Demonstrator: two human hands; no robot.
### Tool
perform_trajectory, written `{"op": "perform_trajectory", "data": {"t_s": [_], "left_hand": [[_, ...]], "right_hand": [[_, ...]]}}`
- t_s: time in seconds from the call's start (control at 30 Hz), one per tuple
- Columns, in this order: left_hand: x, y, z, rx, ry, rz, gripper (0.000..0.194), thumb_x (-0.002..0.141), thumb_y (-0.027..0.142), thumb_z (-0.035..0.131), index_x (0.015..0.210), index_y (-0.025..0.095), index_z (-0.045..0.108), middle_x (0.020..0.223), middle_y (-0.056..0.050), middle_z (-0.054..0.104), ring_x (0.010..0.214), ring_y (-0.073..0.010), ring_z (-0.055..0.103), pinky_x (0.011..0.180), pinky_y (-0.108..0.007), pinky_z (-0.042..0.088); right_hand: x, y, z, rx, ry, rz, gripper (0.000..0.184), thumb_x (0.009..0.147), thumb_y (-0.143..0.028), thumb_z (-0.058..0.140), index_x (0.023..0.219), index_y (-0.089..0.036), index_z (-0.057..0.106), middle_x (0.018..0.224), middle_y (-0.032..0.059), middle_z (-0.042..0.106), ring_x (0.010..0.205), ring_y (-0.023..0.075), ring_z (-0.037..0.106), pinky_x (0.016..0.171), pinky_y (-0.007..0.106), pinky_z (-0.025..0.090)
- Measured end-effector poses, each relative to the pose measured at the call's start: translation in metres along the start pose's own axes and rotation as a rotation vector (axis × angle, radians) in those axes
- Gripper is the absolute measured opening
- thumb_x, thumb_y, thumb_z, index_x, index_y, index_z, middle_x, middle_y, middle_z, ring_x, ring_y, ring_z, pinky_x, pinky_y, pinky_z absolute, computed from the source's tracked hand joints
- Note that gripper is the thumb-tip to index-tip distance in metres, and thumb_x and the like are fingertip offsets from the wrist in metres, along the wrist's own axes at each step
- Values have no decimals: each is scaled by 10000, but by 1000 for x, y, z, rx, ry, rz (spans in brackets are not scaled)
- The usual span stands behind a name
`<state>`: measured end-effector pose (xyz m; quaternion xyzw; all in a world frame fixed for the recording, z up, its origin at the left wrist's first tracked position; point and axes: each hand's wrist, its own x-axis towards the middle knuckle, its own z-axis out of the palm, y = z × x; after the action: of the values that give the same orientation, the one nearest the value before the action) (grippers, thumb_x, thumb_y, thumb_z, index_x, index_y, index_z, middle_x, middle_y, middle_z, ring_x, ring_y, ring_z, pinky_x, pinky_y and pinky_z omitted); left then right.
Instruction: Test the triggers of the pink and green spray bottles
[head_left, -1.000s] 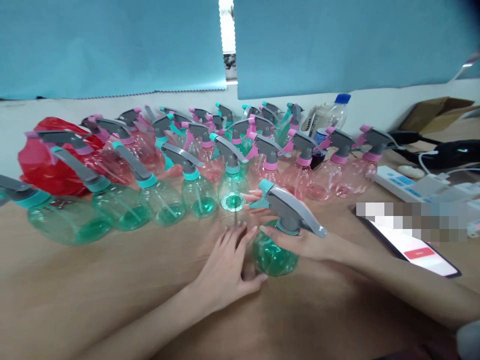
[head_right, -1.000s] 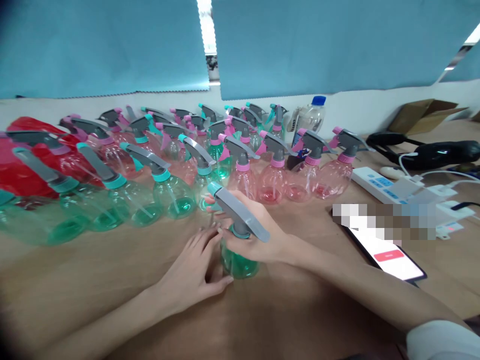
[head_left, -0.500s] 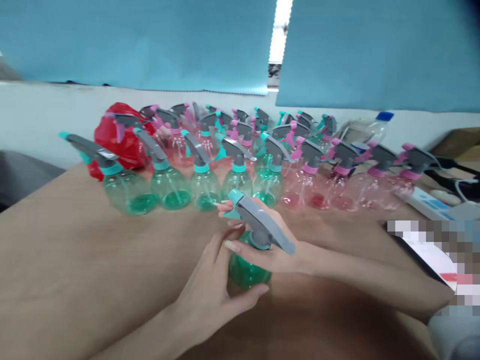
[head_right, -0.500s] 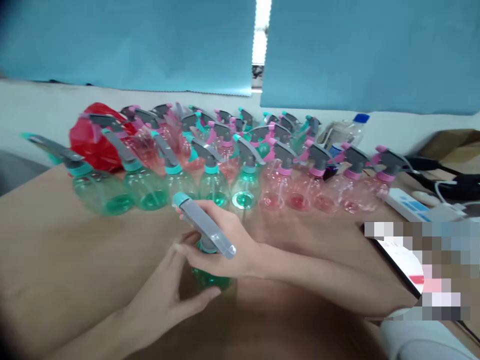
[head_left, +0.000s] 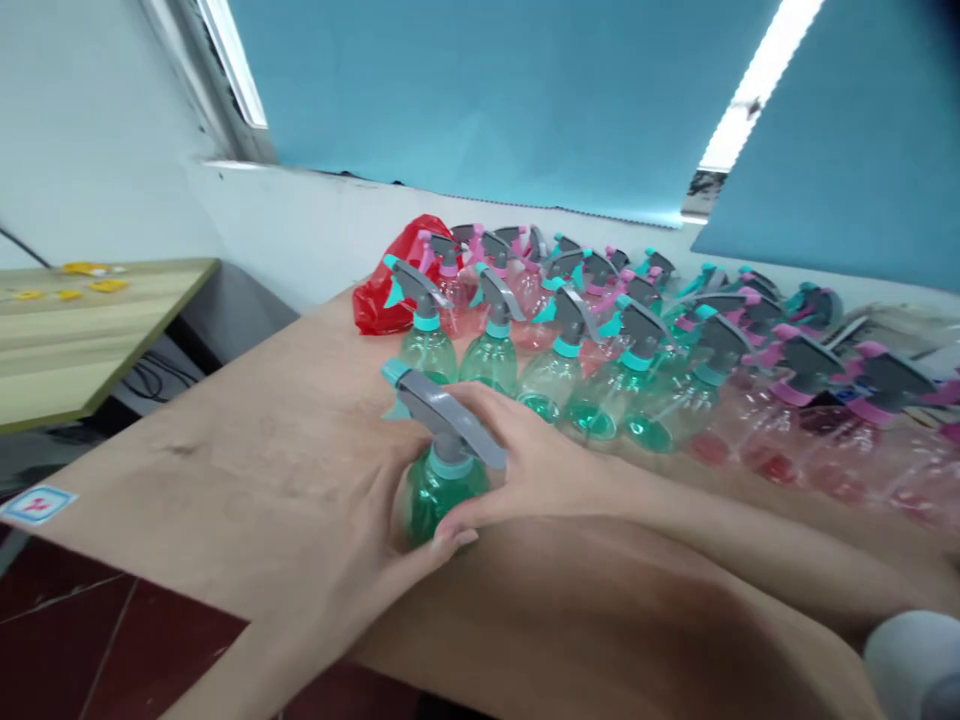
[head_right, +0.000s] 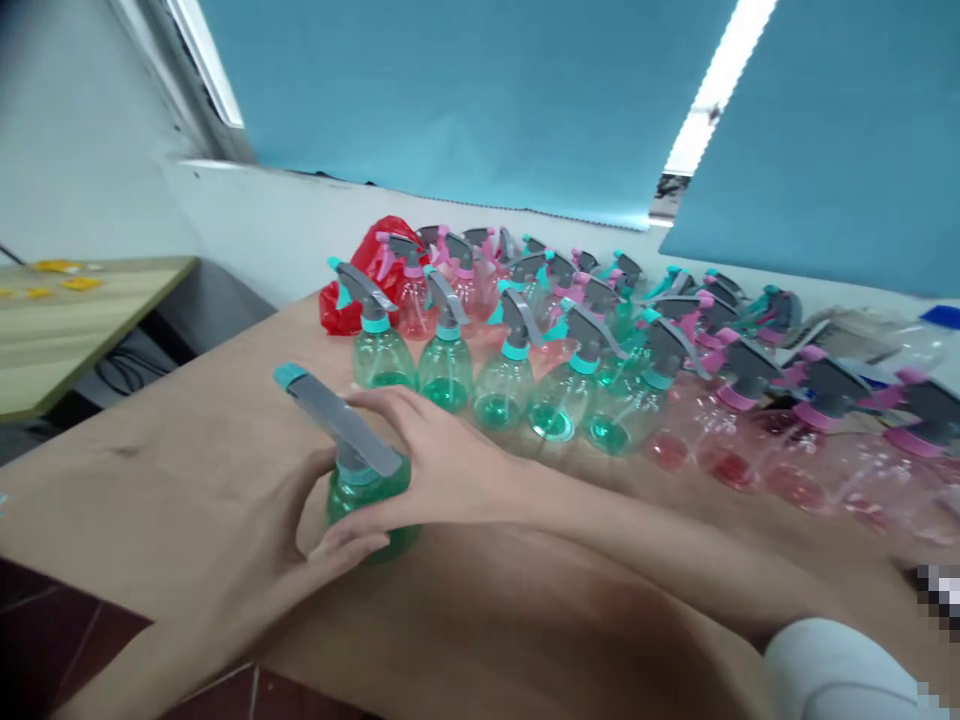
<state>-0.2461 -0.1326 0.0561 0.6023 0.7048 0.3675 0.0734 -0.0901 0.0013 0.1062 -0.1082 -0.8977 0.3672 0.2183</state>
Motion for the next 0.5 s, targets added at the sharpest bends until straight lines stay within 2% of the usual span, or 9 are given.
{"op": "perform_trajectory", "data": {"t_s": [0.1,0.2,0.3,0.4,0.5], "left_hand": [[6,-27,-17,-12,17,-71,611,768,548,676,1275,313,430,1168,-35,621,1089,-344,595,878,-504,500],[19,-51,-30,-85,104,-48,668,733,553,710,1275,293,418,1233,-50,584,1141,-334,562,947,-509,465],[37,-70,-39,-116,151,-57,602,735,552,697,1208,264,462,1238,-60,571,1123,-317,571,970,-503,451],[57,-85,-45,-118,175,-31,589,724,564,691,1170,231,498,1215,-84,590,1133,-330,562,977,-527,430],[77,-97,-48,-73,157,-10,583,723,562,694,1163,218,522,1202,-101,602,1117,-330,573,967,-525,433]], "right_hand": [[12,2,-2,-69,27,102,854,649,-607,726,1362,-264,406,1410,73,467,1236,270,485,961,448,462],[22,10,-2,-110,152,201,679,749,-585,652,1300,-233,468,1292,94,561,1048,234,604,865,426,506],[33,17,-2,-149,224,250,576,808,-496,629,1279,-201,476,1253,110,579,896,193,647,839,422,511],[43,19,-1,-186,251,316,583,823,-449,622,1309,-170,464,1210,140,597,830,199,659,783,418,523],[55,21,1,-194,242,375,665,824,-455,614,1373,-140,412,1059,143,658,679,193,662,651,395,536]]}}
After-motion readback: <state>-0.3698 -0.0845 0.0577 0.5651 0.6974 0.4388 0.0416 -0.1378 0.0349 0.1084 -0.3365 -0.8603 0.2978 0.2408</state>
